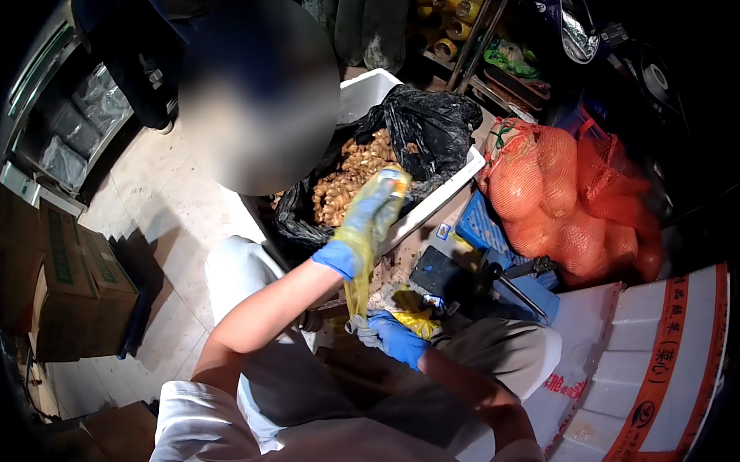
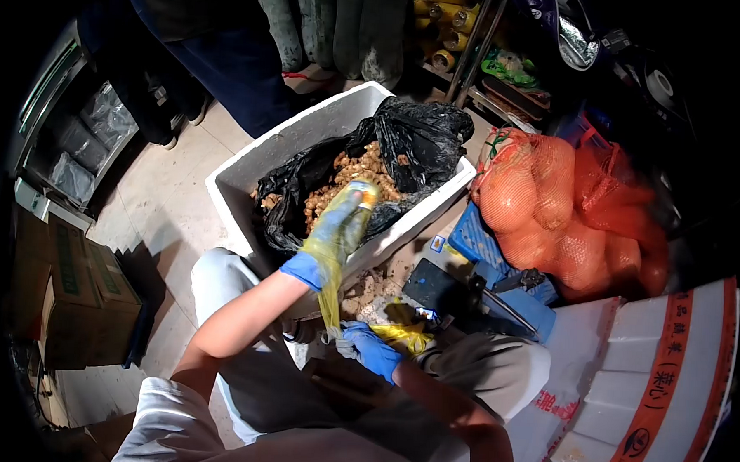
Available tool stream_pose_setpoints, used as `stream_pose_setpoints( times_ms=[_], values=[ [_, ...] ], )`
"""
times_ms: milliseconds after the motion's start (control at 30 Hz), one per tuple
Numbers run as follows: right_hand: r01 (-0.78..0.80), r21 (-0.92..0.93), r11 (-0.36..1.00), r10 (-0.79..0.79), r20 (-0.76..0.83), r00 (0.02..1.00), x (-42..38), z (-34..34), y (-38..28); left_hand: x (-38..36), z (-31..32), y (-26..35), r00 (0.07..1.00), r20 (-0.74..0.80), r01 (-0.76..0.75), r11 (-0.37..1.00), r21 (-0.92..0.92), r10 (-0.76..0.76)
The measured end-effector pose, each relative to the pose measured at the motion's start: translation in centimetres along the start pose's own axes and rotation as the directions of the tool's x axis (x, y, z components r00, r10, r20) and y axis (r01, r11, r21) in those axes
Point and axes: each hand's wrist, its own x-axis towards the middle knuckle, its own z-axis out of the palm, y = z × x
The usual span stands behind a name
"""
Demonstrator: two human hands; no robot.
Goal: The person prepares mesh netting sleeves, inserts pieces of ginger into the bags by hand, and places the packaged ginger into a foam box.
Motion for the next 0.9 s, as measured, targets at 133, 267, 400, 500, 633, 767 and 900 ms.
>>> stream_pose_setpoints(
  times_ms=[133, 267, 400, 500, 633, 767, 900],
  values=[
    [0.329, -0.57, 0.753, -0.543, -0.255, 0.8, -1.5, 3.3, -3.6, 3.2, -4.5, -0.1, 0.992, -0.091, -0.08, 0.996, 0.05, 0.084],
    [0.457, -0.802, 0.384, -0.844, -0.104, 0.527, -2.6, 8.1, -7.8, 0.8, -3.1, -1.1, 0.999, -0.024, -0.027, 0.998, 0.05, 0.028],
    [0.39, -0.914, 0.107, -0.941, 0.034, 0.337, 0.1, 8.5, -6.9, -1.2, -3.2, -2.8, 0.995, -0.088, 0.07, 0.982, 0.175, -0.055],
    [0.244, -0.962, -0.123, -0.986, 0.147, 0.082, -0.2, 9.4, -7.6, -1.1, -2.8, -3.4, 0.983, -0.185, -0.001, 0.994, 0.111, 0.021],
    [0.306, -0.877, 0.369, -0.923, -0.31, 0.227, -0.4, 9.5, -7.4, 2.4, -8.3, -7.6, 0.981, 0.005, 0.19, 0.974, 0.126, -0.192],
    [0.515, -0.827, 0.225, -0.974, -0.179, 0.138, 3.2, 7.2, -6.5, -0.4, -6.6, -7.2, 0.999, -0.049, 0.035, 0.953, 0.302, -0.022],
    [0.307, -0.918, 0.25, -0.932, -0.142, 0.332, 0.8, 8.4, -5.6, -0.3, -5.3, -5.3, 0.996, -0.033, -0.059, 0.86, 0.507, 0.088]
  ],
)
